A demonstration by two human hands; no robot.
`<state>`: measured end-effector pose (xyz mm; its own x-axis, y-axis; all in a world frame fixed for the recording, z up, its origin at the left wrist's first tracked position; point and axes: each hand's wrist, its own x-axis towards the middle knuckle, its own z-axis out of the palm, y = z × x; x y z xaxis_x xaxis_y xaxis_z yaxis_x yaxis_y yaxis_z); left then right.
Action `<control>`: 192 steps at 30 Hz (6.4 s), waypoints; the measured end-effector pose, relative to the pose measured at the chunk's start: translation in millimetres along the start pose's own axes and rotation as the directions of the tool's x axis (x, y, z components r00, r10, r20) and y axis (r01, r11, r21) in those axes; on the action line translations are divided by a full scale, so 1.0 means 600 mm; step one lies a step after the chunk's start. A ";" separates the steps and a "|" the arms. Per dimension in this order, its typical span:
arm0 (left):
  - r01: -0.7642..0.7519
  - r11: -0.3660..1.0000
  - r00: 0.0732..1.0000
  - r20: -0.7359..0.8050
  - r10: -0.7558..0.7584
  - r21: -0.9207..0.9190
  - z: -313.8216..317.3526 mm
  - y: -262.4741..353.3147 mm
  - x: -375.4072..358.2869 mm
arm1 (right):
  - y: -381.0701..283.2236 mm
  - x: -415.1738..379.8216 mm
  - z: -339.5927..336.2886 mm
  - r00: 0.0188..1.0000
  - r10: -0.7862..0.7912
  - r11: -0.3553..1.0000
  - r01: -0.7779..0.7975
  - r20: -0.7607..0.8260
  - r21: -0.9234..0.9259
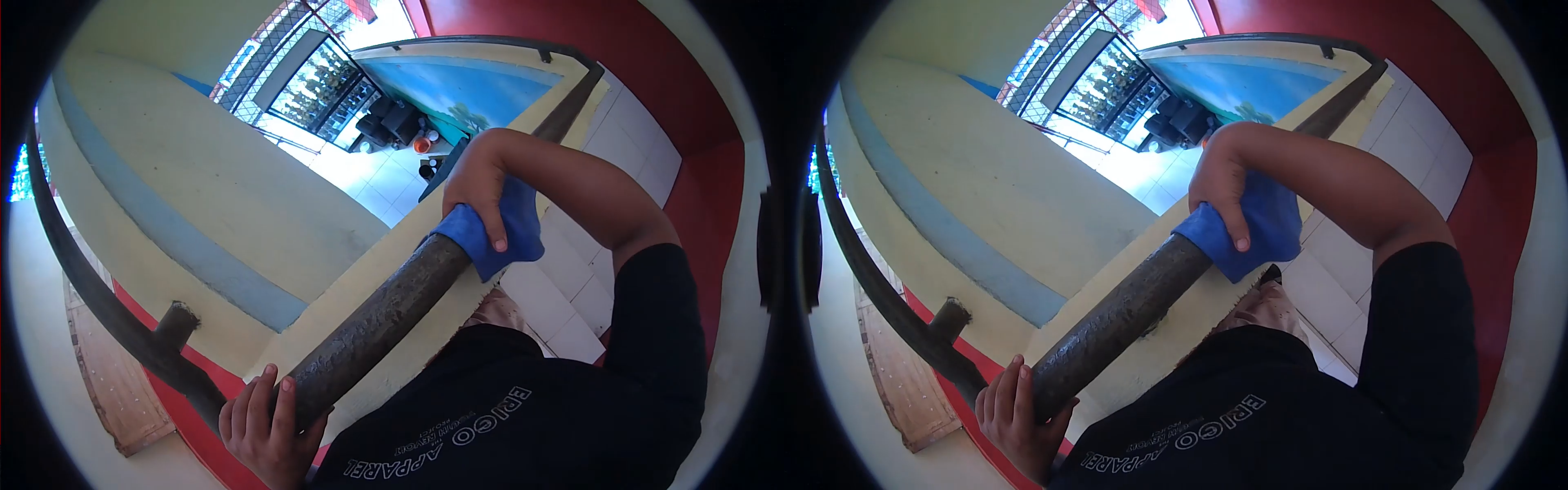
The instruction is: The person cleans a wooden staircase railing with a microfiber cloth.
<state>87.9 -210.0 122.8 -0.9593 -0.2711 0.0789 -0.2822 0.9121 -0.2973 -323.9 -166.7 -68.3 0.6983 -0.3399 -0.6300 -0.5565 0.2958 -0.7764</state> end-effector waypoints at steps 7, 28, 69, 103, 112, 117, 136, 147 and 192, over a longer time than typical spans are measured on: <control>0.005 1.000 0.997 0.079 -0.002 -0.029 -0.022 -0.009 0.014 | -0.027 -0.023 0.142 0.445 -0.207 0.940 -0.156 -0.871 -0.303; 0.041 0.998 0.998 0.046 -0.038 -0.056 -0.010 0.006 0.017 | -0.043 0.011 0.025 0.968 -0.101 0.970 0.044 -0.230 -0.241; 0.052 0.994 0.998 0.028 -0.050 -0.097 -0.006 -0.014 0.007 | 0.176 0.074 0.203 -0.616 0.026 0.996 0.079 -0.787 -0.029; 0.063 0.994 0.998 0.032 -0.060 -0.088 -0.022 -0.006 0.019 | 0.335 -0.022 0.185 -0.738 -0.090 0.958 -0.248 -0.669 0.144; 0.063 0.994 0.996 0.067 -0.057 -0.092 -0.018 -0.010 0.030 | 0.215 0.021 0.204 -0.618 -0.073 0.993 0.025 -0.783 -0.113; 0.060 0.995 0.994 0.098 -0.052 -0.076 -0.021 -0.007 0.026 | 0.341 -0.034 0.165 -0.586 0.192 0.976 0.029 -0.787 0.217; 0.046 0.995 0.999 0.030 -0.044 -0.090 -0.016 -0.012 0.023 | 0.333 -0.044 0.145 -0.541 0.434 0.901 0.245 -0.720 0.359; 0.020 0.994 1.000 0.008 -0.019 -0.104 -0.013 -0.016 0.023 | 0.149 0.071 0.230 -0.702 -0.248 0.968 -0.147 -0.667 -0.205; -0.366 0.793 0.828 -0.560 0.039 -0.486 0.062 -0.150 -0.189 | -0.313 0.290 0.318 -0.813 -0.245 0.957 -0.291 -0.528 0.004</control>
<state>222.5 -272.9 105.4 -0.8100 -0.0168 0.5861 0.1231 0.9724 0.1980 -12.0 -110.9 -28.9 -0.6692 -0.2676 0.6932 -0.7337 0.3858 -0.5594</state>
